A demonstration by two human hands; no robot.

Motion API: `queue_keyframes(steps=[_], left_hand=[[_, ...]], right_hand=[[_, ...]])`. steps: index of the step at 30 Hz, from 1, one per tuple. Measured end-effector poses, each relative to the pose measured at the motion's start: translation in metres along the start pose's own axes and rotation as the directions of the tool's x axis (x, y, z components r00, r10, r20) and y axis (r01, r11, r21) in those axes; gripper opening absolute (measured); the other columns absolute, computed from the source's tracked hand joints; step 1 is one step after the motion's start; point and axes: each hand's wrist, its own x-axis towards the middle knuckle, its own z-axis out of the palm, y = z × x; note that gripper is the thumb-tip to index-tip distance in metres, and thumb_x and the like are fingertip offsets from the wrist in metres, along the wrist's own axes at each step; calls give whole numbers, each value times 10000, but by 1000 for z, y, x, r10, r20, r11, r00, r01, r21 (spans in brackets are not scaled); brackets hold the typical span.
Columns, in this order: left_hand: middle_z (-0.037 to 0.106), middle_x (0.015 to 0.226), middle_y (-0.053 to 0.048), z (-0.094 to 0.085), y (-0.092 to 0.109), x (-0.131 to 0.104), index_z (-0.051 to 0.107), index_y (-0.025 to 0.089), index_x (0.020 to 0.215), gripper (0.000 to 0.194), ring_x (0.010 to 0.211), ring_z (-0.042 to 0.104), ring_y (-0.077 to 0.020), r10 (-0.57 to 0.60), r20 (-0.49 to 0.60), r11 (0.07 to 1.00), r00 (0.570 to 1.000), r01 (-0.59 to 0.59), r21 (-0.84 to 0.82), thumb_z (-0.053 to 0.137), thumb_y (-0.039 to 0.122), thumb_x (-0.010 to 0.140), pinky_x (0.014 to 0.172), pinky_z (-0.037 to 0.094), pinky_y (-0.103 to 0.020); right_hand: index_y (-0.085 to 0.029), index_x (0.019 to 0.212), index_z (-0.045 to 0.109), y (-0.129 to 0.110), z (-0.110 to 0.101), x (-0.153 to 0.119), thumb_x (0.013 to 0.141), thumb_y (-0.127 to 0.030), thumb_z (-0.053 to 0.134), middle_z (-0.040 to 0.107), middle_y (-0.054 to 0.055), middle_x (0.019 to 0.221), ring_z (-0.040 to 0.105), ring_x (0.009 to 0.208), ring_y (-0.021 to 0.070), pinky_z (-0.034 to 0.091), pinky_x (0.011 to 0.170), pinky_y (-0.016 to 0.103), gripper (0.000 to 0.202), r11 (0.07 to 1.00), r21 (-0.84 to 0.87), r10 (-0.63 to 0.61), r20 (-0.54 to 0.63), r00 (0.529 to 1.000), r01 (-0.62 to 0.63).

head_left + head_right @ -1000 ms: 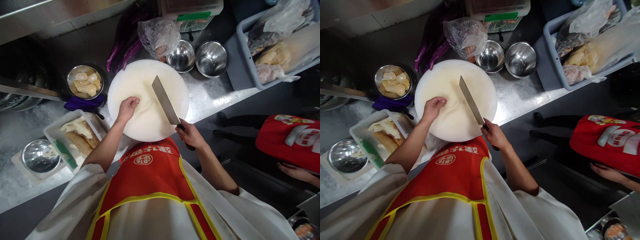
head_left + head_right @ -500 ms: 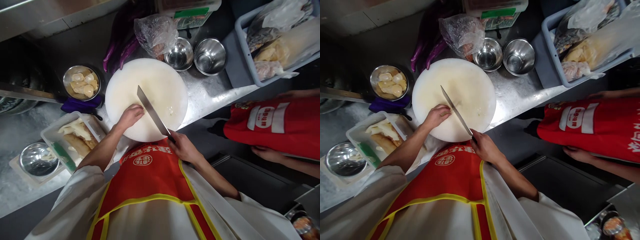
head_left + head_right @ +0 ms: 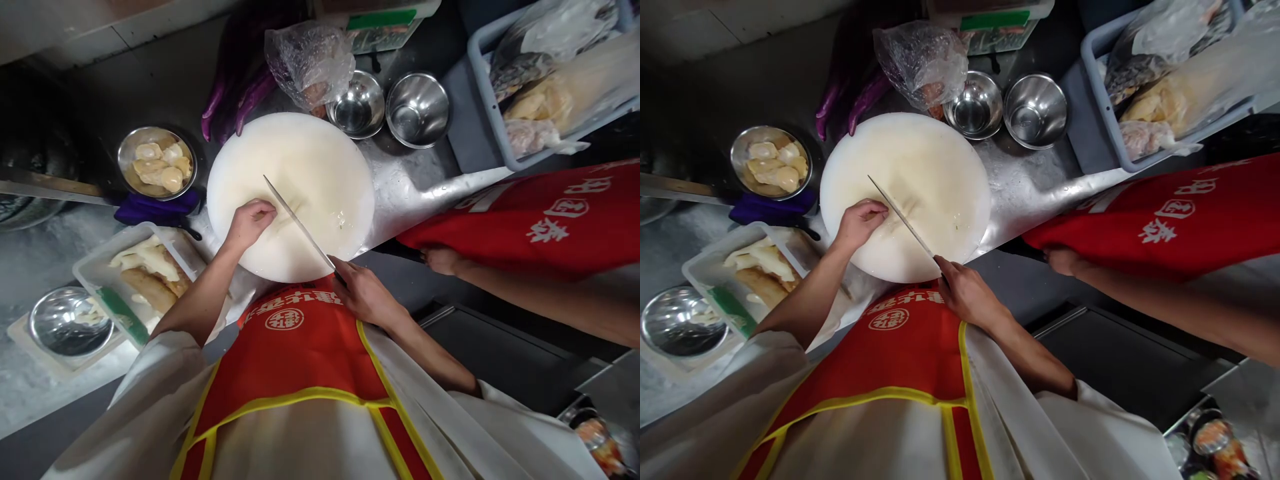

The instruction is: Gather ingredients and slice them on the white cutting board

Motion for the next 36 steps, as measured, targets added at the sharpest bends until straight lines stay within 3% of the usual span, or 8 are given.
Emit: queue_keyframes(steps=[5, 12, 14, 19, 22, 30, 36], left_hand=[[736, 887, -30, -4, 1, 1, 729, 195, 783, 123, 858, 675, -163, -74, -73, 997, 995, 73, -21, 679, 302, 820, 803, 543, -289], [741, 898, -31, -12, 2, -6, 719, 195, 800, 120, 865, 674, -164, -55, -100, 997, 993, 60, 49, 641, 272, 848, 823, 540, -299], [740, 910, -37, -14, 2, -12, 717, 195, 810, 135, 883, 673, -172, -17, -82, 995, 996, 25, 96, 627, 280, 863, 839, 542, -307], [751, 967, -49, -14, -4, -32, 722, 207, 863, 155, 965, 677, -211, 92, 82, 953, 992, -112, 282, 597, 290, 901, 938, 522, -379], [753, 1004, -64, -11, -7, -38, 732, 207, 911, 171, 1005, 675, -233, 112, 102, 923, 989, -141, 359, 573, 270, 925, 977, 497, -419], [725, 1088, -71, 12, -4, -25, 722, 217, 970, 159, 1057, 647, -224, 268, 141, 914, 953, -298, 276, 622, 339, 950, 973, 523, -408], [718, 981, -90, 26, -12, -16, 713, 209, 904, 188, 987, 642, -231, 331, 197, 888, 923, -376, 265, 566, 304, 973, 919, 539, -415]], right_hand=[[-116, 1462, 478, 1, 1, -1, 1007, -229, 399, 704, 187, 1205, 691, 1040, 277, 509, 867, 368, 475, 1000, -13, 19, -4, 1000, -19], [-91, 1480, 462, 4, 5, -2, 1002, -237, 403, 692, 200, 1251, 683, 1094, 295, 525, 927, 410, 503, 1000, -19, 18, -15, 1000, -18], [-84, 1490, 453, 4, 6, -4, 1005, -254, 398, 686, 200, 1273, 679, 1117, 301, 529, 943, 423, 517, 1000, -21, 0, -30, 1000, -1], [-106, 1481, 467, 2, 8, -5, 1009, -263, 393, 695, 174, 1278, 679, 1145, 295, 542, 960, 425, 504, 999, -7, -49, -20, 999, 49], [-101, 1479, 471, 1, 10, -5, 1006, -256, 398, 697, 184, 1267, 687, 1134, 292, 546, 962, 430, 503, 999, -23, -48, -21, 999, 47], [-108, 1481, 465, 6, 4, -4, 1005, -267, 405, 694, 187, 1277, 679, 1159, 296, 539, 976, 425, 506, 999, -37, -4, -41, 999, 3], [-93, 1484, 450, 3, 1, 0, 1006, -242, 390, 682, 205, 1275, 665, 1156, 301, 520, 977, 441, 504, 999, -46, 25, 16, 1000, -24]])
